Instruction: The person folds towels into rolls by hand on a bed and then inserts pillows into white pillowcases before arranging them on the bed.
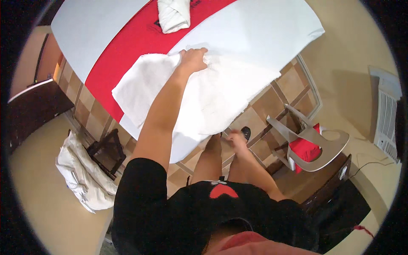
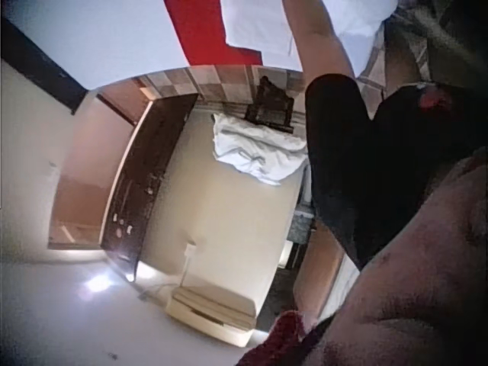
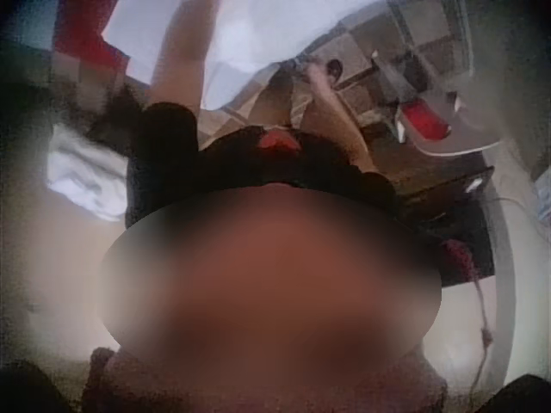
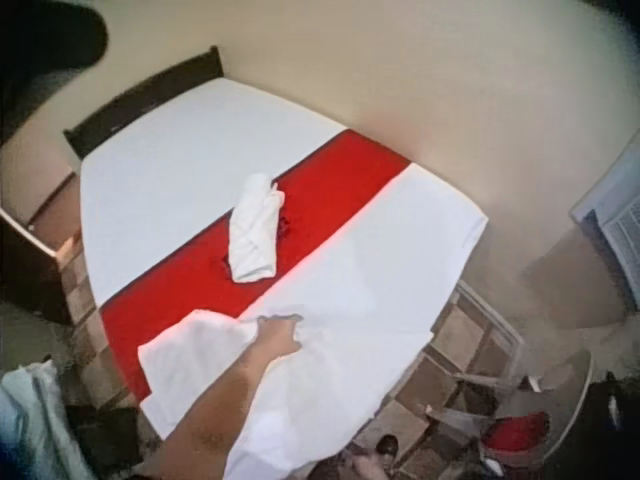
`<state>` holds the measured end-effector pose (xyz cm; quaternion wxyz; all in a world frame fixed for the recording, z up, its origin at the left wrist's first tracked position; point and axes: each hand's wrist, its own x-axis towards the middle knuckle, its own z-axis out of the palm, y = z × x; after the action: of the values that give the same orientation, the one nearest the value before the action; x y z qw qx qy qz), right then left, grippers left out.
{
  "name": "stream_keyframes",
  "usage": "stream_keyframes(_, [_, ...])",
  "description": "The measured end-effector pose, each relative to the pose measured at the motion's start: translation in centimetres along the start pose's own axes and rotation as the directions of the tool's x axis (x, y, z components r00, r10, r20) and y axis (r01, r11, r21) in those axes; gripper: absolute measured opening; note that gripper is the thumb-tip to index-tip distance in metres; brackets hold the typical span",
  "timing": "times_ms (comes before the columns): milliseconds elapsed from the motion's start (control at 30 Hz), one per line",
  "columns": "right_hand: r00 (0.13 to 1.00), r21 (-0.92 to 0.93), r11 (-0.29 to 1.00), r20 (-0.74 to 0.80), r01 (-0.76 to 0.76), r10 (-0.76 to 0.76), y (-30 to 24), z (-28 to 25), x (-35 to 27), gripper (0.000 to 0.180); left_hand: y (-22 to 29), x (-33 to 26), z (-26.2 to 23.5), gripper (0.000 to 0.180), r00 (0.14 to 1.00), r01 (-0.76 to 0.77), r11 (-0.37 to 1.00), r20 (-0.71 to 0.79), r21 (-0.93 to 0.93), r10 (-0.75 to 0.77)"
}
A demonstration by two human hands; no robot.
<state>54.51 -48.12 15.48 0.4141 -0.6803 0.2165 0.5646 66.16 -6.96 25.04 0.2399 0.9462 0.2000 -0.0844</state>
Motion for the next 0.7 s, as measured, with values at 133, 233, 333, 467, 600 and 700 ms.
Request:
stream_keyframes(133, [0.923,0.573,0.751,0.361,-0.33,0.13,-7.9,8.6,-4.4,0.041,-1.5,-1.6,-3.9,0.047,0.833,0.099,0.951,0.548,-0.292,0.082])
stream_keyframes(233, [0.97,0.72,0.684,0.232,-0.12,-0.075,-8.9,8.9,-6.7,0.039,-0.4,-4.8,-7.9,0.049,0.908,-0.056,0.915,0.362,-0.399,0.213])
stream_keyframes(333, [0.951,0.796,0.598,0.101,0.099,-0.293,-12.1,6.2,-12.7,0.039,0.8,-11.9,-15.1,0.045,0.897,0.02,0.8,0.365,-0.599,0.251])
stream_keyframes(467, [0.713,0.788,0.483,0.081,0.383,-0.697,-21.9,-2.7,-25.5,0.069,0.8,-19.3,-21.0,0.035,0.956,-0.081,0.345,0.025,-0.935,0.291])
stream_keyframes(600, [0.612,0.588,0.587,0.188,0.556,-0.768,-25.3,-6.2,-25.8,0.108,6.1,-20.3,-23.1,0.042,0.979,-0.162,-0.263,-0.188,-0.951,0.078])
stream_keyframes(700, [0.641,0.354,0.644,0.144,0.678,-0.754,-34.5,-5.9,-30.6,0.067,7.6,-17.8,-23.9,0.047,0.97,-0.245,-0.216,-0.239,-0.945,-0.052])
